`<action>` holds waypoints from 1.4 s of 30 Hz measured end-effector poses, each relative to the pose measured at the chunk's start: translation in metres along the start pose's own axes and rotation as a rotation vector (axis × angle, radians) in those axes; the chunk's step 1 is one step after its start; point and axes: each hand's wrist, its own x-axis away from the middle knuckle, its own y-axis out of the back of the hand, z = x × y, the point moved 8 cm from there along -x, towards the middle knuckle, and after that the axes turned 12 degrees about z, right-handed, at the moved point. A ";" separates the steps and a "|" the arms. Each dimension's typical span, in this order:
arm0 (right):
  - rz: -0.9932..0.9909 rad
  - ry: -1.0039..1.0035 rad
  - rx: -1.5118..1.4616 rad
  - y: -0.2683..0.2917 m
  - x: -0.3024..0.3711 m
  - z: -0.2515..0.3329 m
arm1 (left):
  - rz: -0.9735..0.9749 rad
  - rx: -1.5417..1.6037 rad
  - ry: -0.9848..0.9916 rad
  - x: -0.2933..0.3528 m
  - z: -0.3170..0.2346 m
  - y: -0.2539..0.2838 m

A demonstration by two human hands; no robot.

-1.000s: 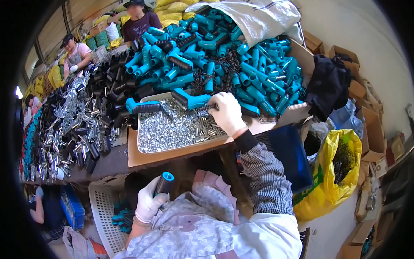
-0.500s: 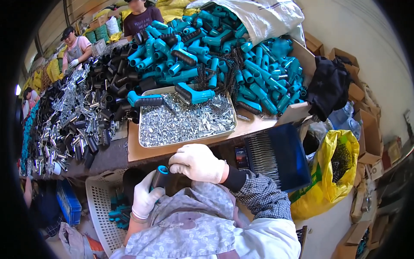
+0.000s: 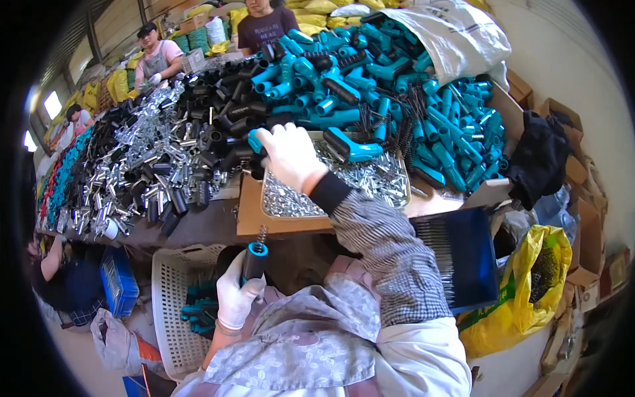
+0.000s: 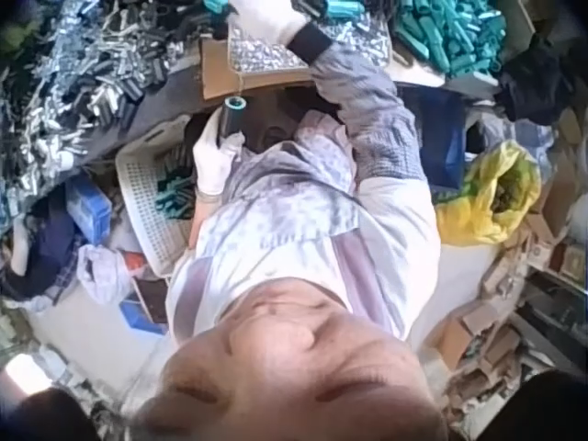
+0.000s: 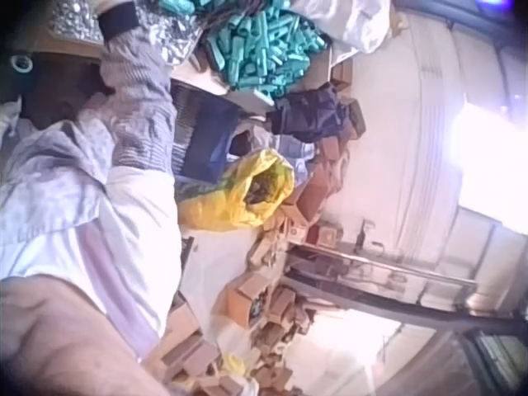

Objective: Assembling plastic and metal components of a handheld tool at a factory workbench.

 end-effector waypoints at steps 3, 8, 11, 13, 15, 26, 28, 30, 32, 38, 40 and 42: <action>0.152 -0.077 0.119 -0.055 -0.023 -0.031 | 0.022 -0.016 0.006 0.008 -0.005 0.001; -0.193 -0.019 -0.272 0.008 0.000 -0.004 | -0.079 -0.056 -0.016 0.023 -0.001 0.025; 0.006 -0.209 -1.018 0.025 0.061 0.015 | -0.095 -0.104 0.028 0.026 0.000 0.041; 0.330 -0.300 -1.514 0.011 0.112 0.031 | 0.004 -0.138 0.049 0.020 -0.005 0.039; 0.369 -0.336 -1.679 0.000 0.147 0.035 | 0.039 -0.267 -0.043 0.008 -0.014 0.038; 0.637 -0.308 -1.611 0.002 0.176 0.035 | 0.285 -0.732 -0.176 0.002 -0.063 0.029; 0.751 -0.150 -1.219 0.005 0.172 0.048 | 0.492 -0.820 0.021 0.001 -0.059 0.023; 0.540 0.152 -0.957 0.025 0.169 0.085 | 0.648 -0.631 -0.027 0.004 -0.042 0.016; 0.427 0.391 -0.466 0.039 0.171 0.115 | 0.770 -0.444 0.172 0.011 -0.011 0.016; 0.170 0.884 -0.127 0.046 0.205 0.146 | 1.038 0.096 0.517 0.034 0.022 -0.009; 0.153 0.904 -0.126 0.046 0.208 0.142 | 1.016 0.116 0.560 0.036 0.023 -0.012; 0.274 0.771 -0.233 0.040 0.200 0.132 | 0.977 0.034 0.531 0.031 0.019 -0.011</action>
